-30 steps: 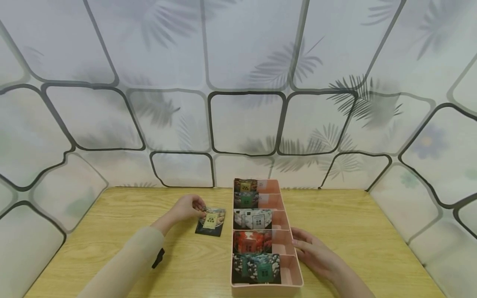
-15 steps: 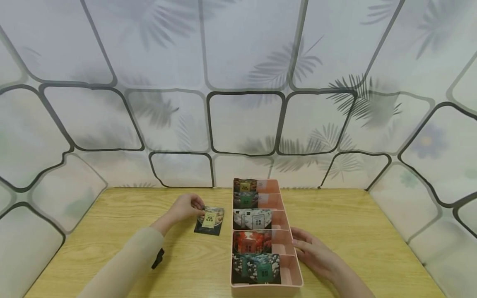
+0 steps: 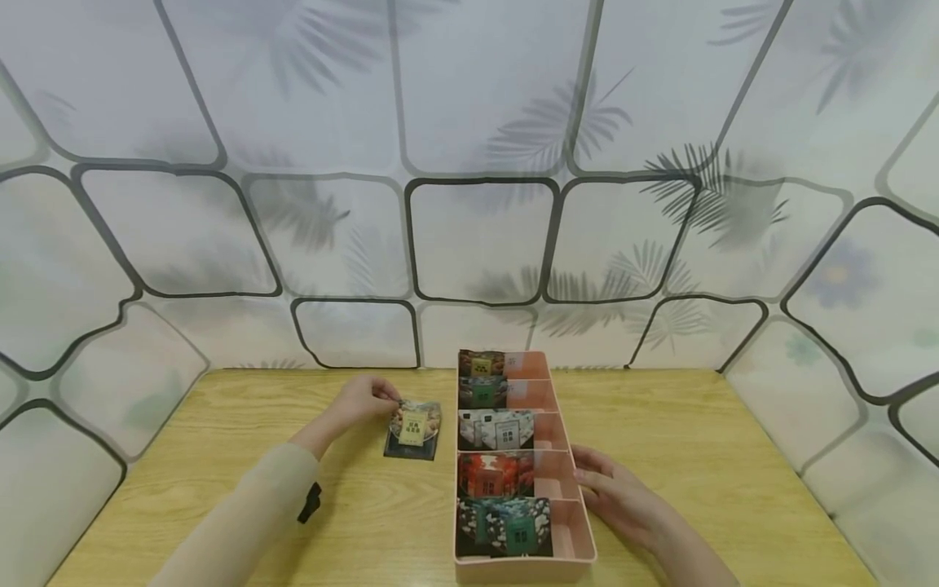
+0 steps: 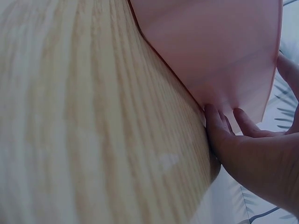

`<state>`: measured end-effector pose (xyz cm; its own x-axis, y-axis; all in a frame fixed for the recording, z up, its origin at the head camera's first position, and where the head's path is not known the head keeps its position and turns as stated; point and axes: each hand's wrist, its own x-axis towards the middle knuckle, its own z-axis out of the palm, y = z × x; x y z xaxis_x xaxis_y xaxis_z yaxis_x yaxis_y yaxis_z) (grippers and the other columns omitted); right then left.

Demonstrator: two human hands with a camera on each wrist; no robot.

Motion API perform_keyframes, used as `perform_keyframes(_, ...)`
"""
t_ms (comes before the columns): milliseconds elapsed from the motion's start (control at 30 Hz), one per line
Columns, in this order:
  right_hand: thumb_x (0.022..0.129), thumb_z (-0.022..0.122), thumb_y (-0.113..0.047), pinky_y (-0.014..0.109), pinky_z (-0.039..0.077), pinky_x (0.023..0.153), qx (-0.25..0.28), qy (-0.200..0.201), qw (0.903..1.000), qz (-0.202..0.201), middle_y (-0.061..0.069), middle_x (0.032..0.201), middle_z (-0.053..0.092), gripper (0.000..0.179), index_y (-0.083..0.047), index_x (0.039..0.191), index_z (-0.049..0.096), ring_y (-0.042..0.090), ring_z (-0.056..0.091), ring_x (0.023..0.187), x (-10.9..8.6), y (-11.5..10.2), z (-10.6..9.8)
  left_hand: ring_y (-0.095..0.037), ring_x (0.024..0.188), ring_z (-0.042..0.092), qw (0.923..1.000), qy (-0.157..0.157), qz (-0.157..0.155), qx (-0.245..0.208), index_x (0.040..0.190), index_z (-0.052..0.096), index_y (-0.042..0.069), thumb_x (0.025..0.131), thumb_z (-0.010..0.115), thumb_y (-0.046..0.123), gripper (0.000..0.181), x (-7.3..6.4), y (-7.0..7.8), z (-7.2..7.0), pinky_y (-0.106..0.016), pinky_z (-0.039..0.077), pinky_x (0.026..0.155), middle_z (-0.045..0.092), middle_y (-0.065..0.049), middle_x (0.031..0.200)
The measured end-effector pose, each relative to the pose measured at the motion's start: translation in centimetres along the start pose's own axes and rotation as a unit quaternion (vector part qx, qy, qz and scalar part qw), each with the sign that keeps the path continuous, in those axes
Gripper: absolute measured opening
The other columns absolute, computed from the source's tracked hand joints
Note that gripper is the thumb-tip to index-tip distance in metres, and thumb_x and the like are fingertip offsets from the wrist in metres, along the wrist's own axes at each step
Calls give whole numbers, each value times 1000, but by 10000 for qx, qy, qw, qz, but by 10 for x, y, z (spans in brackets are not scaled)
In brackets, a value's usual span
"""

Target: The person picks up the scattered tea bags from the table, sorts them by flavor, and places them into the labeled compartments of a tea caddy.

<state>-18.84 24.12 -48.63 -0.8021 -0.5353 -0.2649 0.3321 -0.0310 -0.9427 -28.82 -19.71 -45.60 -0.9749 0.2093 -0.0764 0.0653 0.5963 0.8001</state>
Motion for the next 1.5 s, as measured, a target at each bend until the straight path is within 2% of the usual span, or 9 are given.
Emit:
perform_keyframes(267,113,50,-25,21,48,109,36,-45,10000,6,36,172,5,82,12,165,-2,5,53,133,0,-1,0,-8,79,67,9975,-176,364,-583,107,72,-11,97,71,2,17,4,9,-17,-45,65,83,75,-13,91)
perform_keyframes(433,113,50,-24,21,48,109,74,-32,10000,-11,34,172,8,82,12,164,-2,4,53,133,0,0,0,-11,82,68,9962,-376,456,-639,108,70,-9,99,68,3,15,6,17,-24,-49,64,88,73,-6,91)
perform_keyframes(600,113,50,-23,20,48,110,110,-54,9999,-61,30,170,19,81,13,164,-2,3,55,131,-1,2,-1,-18,87,72,9956,-404,588,-614,110,70,-10,99,68,3,17,8,30,-31,-52,63,92,74,-11,94)
perform_keyframes(700,113,50,-22,20,48,110,158,-64,9998,-76,24,166,30,81,13,164,-2,1,56,129,-1,3,-3,-19,89,72,9958,-364,619,-572,112,70,-10,99,68,4,19,10,39,-36,-49,63,91,75,-11,95)
perform_keyframes(867,113,50,-22,20,48,110,156,-55,9998,-97,21,166,32,81,14,164,-3,1,56,129,-1,2,-3,-13,85,69,9970,-228,571,-472,112,71,-7,99,68,4,18,13,59,-43,-40,63,88,74,-5,93)
perform_keyframes(1000,113,50,-23,20,48,110,148,-62,9998,-72,28,170,21,82,13,164,-3,1,56,129,-2,1,-2,-9,84,67,9965,-149,651,-507,112,71,-8,99,68,3,17,18,70,-46,-39,63,89,74,-7,95)
perform_keyframes(1200,113,50,-23,21,48,110,140,-85,9998,-69,16,164,36,81,13,164,-2,1,56,129,-2,1,-3,-9,87,69,9957,-71,726,-567,112,71,-6,101,68,5,17,25,83,-50,-36,63,90,74,-6,98)
perform_keyframes(1333,113,49,-25,21,48,110,89,-69,9999,-33,28,169,24,82,12,164,-3,3,56,130,-2,0,-2,-8,87,67,9948,70,792,-644,114,71,-6,101,69,7,18,28,94,-50,-51,60,99,74,-6,98)
perform_keyframes(1500,114,48,-26,21,48,109,58,-82,9999,3,35,172,7,81,12,165,-3,4,54,132,0,-1,-1,-18,98,67,9937,291,825,-697,119,71,-2,103,68,11,21,29,109,-46,-57,54,106,72,-9,105)
